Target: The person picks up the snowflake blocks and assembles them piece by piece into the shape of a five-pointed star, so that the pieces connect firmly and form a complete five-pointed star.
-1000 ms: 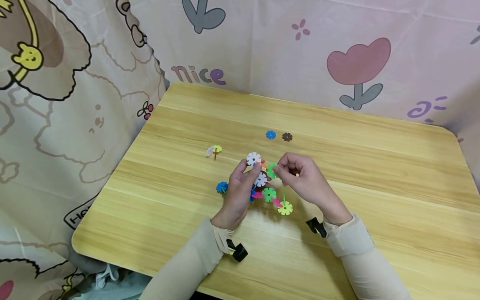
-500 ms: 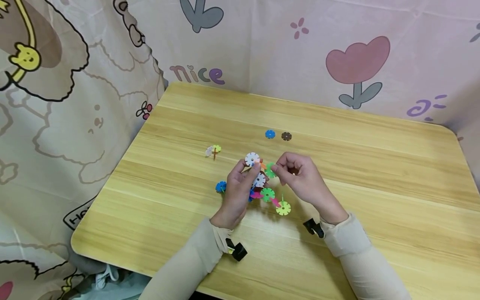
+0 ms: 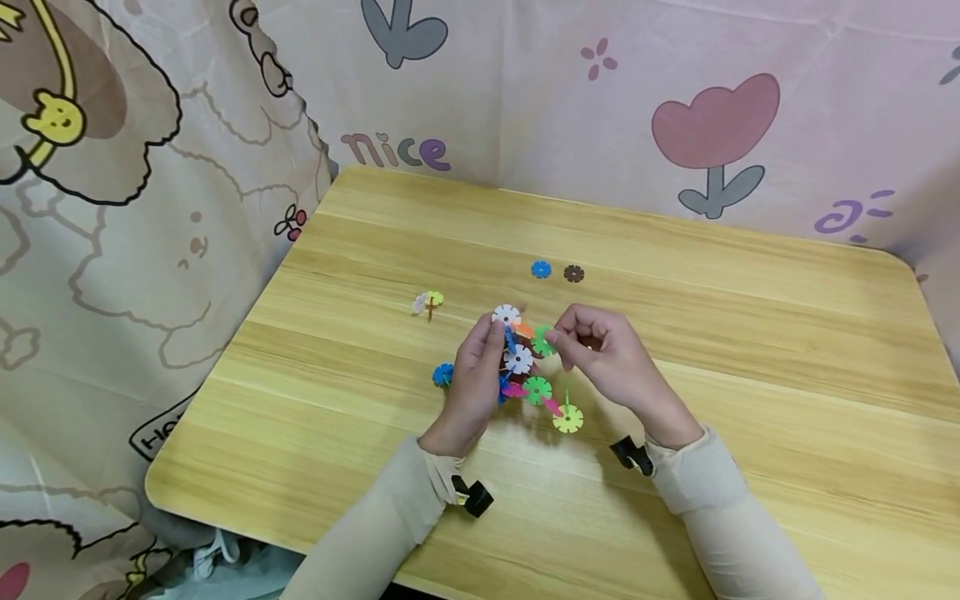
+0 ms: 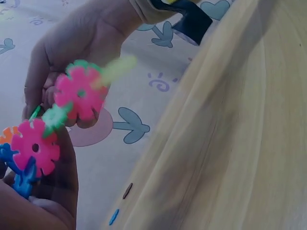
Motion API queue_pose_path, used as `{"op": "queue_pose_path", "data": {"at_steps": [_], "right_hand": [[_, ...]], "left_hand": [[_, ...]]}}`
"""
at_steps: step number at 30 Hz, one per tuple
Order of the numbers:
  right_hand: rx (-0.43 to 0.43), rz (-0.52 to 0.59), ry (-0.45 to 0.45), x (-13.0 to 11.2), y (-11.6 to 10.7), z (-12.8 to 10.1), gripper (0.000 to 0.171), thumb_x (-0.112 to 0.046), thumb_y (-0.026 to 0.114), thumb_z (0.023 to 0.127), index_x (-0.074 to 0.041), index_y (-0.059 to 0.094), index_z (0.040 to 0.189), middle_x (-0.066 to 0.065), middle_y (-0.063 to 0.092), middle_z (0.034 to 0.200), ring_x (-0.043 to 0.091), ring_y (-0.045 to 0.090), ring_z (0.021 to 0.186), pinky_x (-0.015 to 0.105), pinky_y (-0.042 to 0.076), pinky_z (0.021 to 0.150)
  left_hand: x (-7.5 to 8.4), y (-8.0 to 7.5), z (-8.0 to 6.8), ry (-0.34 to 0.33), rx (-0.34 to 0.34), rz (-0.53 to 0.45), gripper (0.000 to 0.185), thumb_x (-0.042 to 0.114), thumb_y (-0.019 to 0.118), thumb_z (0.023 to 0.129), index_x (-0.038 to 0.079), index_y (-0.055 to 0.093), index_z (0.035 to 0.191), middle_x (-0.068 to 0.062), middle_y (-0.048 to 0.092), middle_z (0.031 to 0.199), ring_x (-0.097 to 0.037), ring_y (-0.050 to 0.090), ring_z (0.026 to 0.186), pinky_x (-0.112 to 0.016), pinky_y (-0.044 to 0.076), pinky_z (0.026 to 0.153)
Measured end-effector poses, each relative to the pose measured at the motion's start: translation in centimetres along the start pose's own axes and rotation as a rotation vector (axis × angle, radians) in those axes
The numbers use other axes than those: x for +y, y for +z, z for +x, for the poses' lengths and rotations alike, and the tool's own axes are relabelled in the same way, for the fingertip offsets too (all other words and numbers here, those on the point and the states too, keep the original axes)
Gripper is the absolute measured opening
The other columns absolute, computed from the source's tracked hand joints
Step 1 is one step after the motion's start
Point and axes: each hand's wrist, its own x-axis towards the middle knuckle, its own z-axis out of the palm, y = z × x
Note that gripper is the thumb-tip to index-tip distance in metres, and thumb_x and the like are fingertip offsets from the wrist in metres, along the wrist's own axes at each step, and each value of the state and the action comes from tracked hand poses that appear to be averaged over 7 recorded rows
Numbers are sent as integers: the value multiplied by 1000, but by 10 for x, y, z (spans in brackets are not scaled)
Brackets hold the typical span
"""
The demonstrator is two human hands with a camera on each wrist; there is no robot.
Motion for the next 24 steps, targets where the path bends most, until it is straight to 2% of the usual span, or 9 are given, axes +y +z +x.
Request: {"op": "queue_pose_path", "data": {"at_steps": [2,4,7,9,13,19,24], "right_hand": [[4,-2,-6,0,0,0,16,-14,61,95,-8,60,80,7,55,61,20,42,49,28,30,42],[6,3,-13,0,0,0,16,-14,61,95,-8,60,80,7,55,61,20,43,49,28,30,42],[6,23,-19,-1,1,0,16,-13,61,95,-7,60,80,7,56,61,20,43,49,28,31,42],[4,41,-20,-1,2,0,16,-13,61,95,-6,60,81,7,57,62,20,44,49,27,32,43],[0,71,-19,-1,3,0,15,-13,61,95,-5,61,82,8,60,64,22,49,50,27,38,45],[10,92,-13,-4,3,0,11,-5,60,94,-2,61,83,14,62,66,20,53,52,27,42,45],[25,85,-16,-21,4,-1,11,4,57,93,7,59,82,22,60,66,18,54,52,24,42,44]], "left_hand": [[-1,0,0,1,-15,-6,46,40,34,104,12,49,138,-9,57,125,-26,64,85,-32,56,78],[-1,1,0,-18,-5,-34,47,41,34,103,13,51,137,-10,56,127,-24,65,84,-32,57,77],[-1,3,0,-64,25,-82,48,45,37,102,12,58,131,-15,61,107,-21,64,72,-31,58,69],[-2,4,0,-82,39,-113,49,46,38,101,11,59,129,-14,61,100,-20,63,69,-30,58,67],[-4,4,0,-71,47,-111,50,45,38,102,9,57,131,-13,60,95,-20,62,69,-29,57,66],[-5,5,-1,-44,41,-84,49,46,36,102,14,56,133,-15,60,104,-20,62,72,-30,57,70],[-6,7,-3,-2,47,-98,46,43,36,103,15,57,132,-11,58,123,-19,62,80,-29,56,73]]}}
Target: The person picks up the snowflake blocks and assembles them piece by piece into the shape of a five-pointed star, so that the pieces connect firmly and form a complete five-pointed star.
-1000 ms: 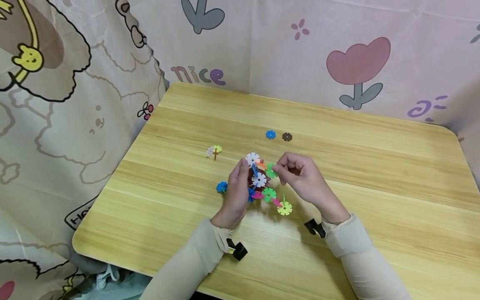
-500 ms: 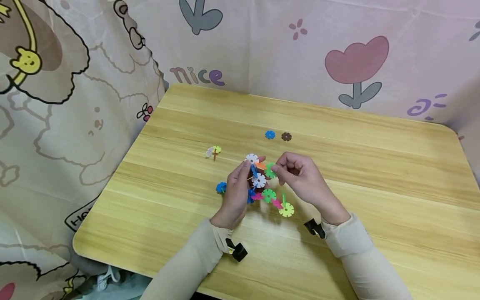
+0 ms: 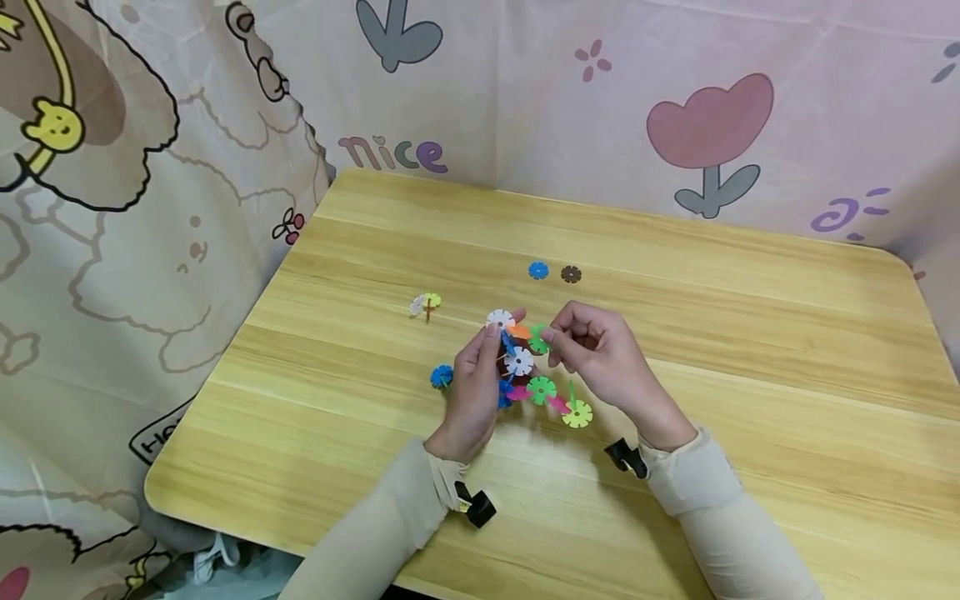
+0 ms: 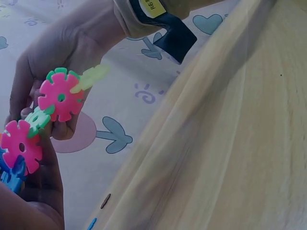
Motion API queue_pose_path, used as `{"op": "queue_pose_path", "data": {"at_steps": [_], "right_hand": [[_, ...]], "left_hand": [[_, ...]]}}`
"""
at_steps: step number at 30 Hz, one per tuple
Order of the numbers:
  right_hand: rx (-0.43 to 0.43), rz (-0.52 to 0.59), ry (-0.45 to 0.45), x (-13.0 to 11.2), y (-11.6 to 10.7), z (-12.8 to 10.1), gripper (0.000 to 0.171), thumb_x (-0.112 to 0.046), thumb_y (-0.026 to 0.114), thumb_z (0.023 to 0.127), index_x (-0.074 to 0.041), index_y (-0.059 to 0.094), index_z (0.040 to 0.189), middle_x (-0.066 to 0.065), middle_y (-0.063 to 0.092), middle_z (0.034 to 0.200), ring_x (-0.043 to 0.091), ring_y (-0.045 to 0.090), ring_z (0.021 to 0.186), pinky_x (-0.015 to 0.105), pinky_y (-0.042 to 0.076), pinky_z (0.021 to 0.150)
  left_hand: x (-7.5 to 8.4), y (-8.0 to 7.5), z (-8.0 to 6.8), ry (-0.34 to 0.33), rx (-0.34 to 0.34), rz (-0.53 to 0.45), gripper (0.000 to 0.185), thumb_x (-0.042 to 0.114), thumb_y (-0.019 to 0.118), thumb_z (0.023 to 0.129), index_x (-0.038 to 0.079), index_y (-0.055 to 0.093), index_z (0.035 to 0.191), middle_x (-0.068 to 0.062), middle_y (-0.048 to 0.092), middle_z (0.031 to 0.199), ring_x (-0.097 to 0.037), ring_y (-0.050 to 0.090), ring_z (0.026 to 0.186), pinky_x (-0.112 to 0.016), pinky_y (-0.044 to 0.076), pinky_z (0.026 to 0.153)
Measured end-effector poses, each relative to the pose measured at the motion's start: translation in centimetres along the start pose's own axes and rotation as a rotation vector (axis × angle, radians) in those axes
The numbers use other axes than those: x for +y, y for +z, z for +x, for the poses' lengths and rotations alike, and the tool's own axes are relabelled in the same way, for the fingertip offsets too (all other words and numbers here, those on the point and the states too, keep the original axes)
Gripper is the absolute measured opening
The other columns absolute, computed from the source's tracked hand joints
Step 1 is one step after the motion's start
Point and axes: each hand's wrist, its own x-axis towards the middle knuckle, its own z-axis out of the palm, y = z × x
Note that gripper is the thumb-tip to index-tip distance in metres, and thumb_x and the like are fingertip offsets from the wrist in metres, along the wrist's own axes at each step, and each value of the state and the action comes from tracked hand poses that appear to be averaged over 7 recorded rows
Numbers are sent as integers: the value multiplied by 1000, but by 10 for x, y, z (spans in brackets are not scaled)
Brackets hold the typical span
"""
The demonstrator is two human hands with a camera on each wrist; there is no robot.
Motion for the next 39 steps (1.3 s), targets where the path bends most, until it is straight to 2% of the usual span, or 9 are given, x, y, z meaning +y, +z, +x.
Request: {"op": "queue_pose_path", "data": {"at_steps": [4,10,13,17,21,25,30,35,39], "right_hand": [[11,-10,15,-9,2,0,12,5,57,92,9,57,81,24,59,65,17,55,52,24,42,44],[22,-13,31,10,-1,1,11,0,58,93,4,59,83,18,61,67,20,55,53,25,41,44],[25,-4,47,18,-3,1,11,-4,60,93,0,60,83,15,62,68,22,56,55,24,42,45],[22,10,60,16,-2,2,12,-5,61,93,-1,60,82,14,62,67,23,56,54,24,41,45],[9,20,59,2,0,1,12,0,58,93,4,59,82,20,60,66,21,54,53,23,40,45],[12,14,53,1,0,0,12,1,58,93,6,59,83,21,59,66,21,54,53,25,41,47],[24,-1,63,15,-2,1,13,-8,61,94,-1,61,83,14,61,66,24,56,55,30,45,49],[23,6,76,7,-2,1,13,-5,61,93,1,60,83,18,61,67,23,57,55,27,46,50],[6,-4,69,13,-3,3,12,-7,61,94,1,61,85,17,61,68,24,58,57,26,48,53]], "left_hand": [[-3,1,0,28,8,-8,46,41,36,103,12,56,132,-7,55,132,-22,62,85,-30,57,74],[-6,0,0,43,-2,2,46,40,35,103,12,56,132,-13,57,125,-32,59,95,-33,57,75],[-6,0,0,40,-10,9,46,40,35,104,10,56,132,-16,57,121,-29,60,95,-32,57,76],[-5,0,0,27,-20,5,48,41,35,104,8,56,132,-16,59,117,-21,62,90,-31,57,75],[-4,1,0,23,-29,4,47,40,35,104,9,57,131,-17,60,109,-21,63,80,-31,57,71],[-3,1,-1,29,-42,5,46,40,35,104,9,56,132,-17,60,112,-23,64,81,-31,58,72],[-2,1,-1,37,-58,8,47,40,35,104,9,55,133,-17,60,113,-22,64,80,-32,58,73],[-3,1,-1,22,-64,4,47,39,33,104,9,53,135,-18,59,113,-21,64,81,-32,57,74],[-3,2,-1,13,-42,15,46,40,31,104,14,53,135,-17,55,124,-21,62,90,-29,56,77]]}}
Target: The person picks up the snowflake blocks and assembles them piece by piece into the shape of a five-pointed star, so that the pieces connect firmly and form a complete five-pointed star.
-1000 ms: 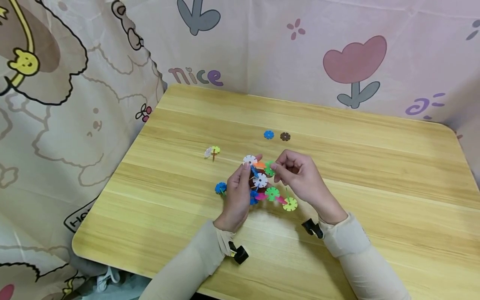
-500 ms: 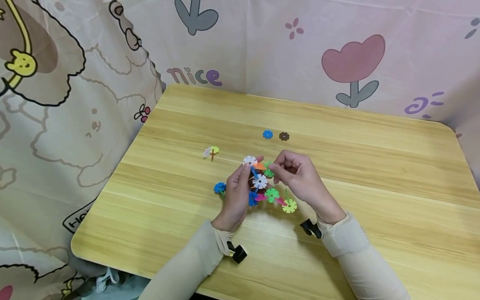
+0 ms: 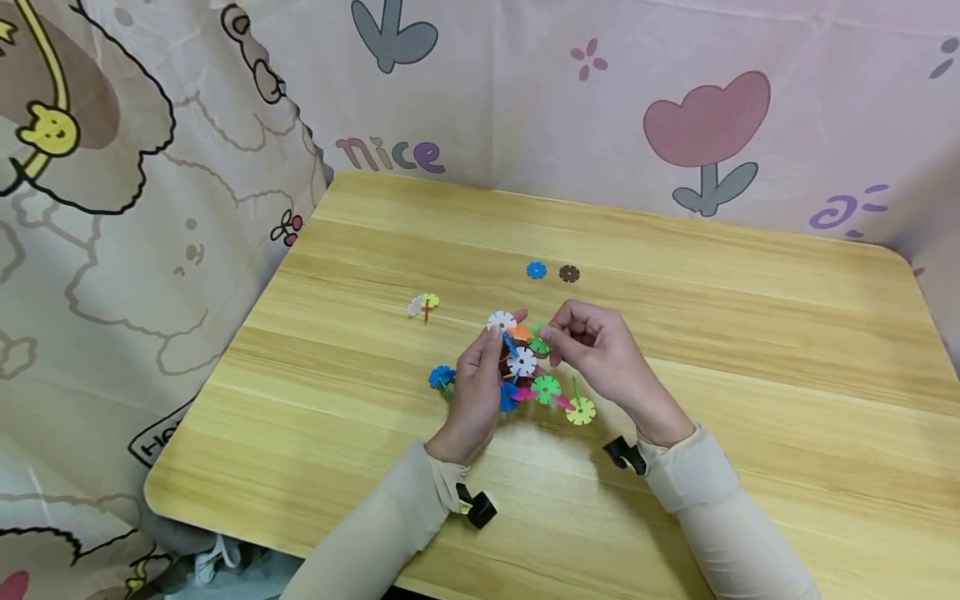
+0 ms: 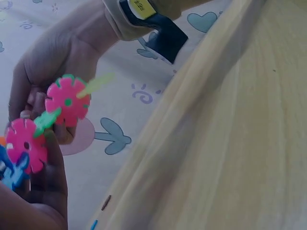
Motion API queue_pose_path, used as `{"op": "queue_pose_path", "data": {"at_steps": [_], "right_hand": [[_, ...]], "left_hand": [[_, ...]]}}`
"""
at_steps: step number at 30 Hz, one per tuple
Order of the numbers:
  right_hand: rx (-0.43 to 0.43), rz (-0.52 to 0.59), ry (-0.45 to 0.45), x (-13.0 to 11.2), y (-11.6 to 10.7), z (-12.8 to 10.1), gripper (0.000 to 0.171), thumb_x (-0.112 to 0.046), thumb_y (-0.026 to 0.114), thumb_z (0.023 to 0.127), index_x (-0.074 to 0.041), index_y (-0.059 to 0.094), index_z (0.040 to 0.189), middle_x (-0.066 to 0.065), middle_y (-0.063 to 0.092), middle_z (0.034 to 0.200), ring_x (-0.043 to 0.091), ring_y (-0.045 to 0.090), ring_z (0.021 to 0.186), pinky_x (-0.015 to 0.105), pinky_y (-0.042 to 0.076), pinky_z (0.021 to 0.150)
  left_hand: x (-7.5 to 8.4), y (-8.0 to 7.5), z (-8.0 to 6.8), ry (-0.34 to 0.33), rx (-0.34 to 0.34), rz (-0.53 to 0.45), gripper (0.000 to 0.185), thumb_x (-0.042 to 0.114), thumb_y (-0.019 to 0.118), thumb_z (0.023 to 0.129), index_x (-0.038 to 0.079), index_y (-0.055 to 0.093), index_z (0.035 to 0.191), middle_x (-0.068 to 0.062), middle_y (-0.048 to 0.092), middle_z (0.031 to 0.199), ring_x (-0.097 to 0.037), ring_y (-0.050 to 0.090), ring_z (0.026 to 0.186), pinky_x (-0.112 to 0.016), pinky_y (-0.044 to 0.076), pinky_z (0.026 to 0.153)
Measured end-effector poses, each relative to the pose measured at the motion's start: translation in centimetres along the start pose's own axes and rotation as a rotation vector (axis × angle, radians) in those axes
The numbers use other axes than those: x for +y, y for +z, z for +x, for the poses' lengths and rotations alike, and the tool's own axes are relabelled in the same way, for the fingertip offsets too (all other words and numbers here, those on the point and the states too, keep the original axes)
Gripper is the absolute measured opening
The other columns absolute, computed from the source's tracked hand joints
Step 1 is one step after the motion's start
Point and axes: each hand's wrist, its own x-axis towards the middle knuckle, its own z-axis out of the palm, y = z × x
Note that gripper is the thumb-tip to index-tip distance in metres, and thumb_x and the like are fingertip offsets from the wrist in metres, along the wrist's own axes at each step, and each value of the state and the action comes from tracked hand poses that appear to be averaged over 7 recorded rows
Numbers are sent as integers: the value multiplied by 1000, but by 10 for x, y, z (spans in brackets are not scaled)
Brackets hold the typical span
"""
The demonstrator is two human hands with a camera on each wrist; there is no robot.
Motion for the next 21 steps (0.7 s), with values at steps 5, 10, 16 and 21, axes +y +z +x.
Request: {"op": "queue_pose_path", "data": {"at_steps": [5,10,16,21], "right_hand": [[-16,-50,-6,11,2,3,12,-13,61,95,-4,62,88,11,60,67,28,56,58,28,47,52],[-1,-84,26,-5,3,2,11,-9,60,95,-1,63,88,16,59,68,24,53,58,25,43,52],[-30,-61,48,-13,4,1,10,-8,61,94,1,64,90,20,59,71,21,55,62,26,46,55],[-63,-48,6,9,-10,7,19,-19,56,98,-4,65,92,16,60,71,24,53,59,30,48,53]], "left_hand": [[1,-3,-1,-18,34,17,48,43,30,104,15,52,136,-14,58,120,-28,60,94,-28,54,80],[2,-5,-3,-35,-4,-59,47,39,46,101,6,50,134,-15,64,97,-34,63,86,-32,56,74],[3,-6,-4,-39,-44,-112,37,16,64,93,2,47,123,-14,60,101,-23,65,78,-30,57,70],[5,-5,-4,-60,-20,-85,32,14,65,92,4,49,119,-13,60,98,-20,64,72,-28,57,67]]}}
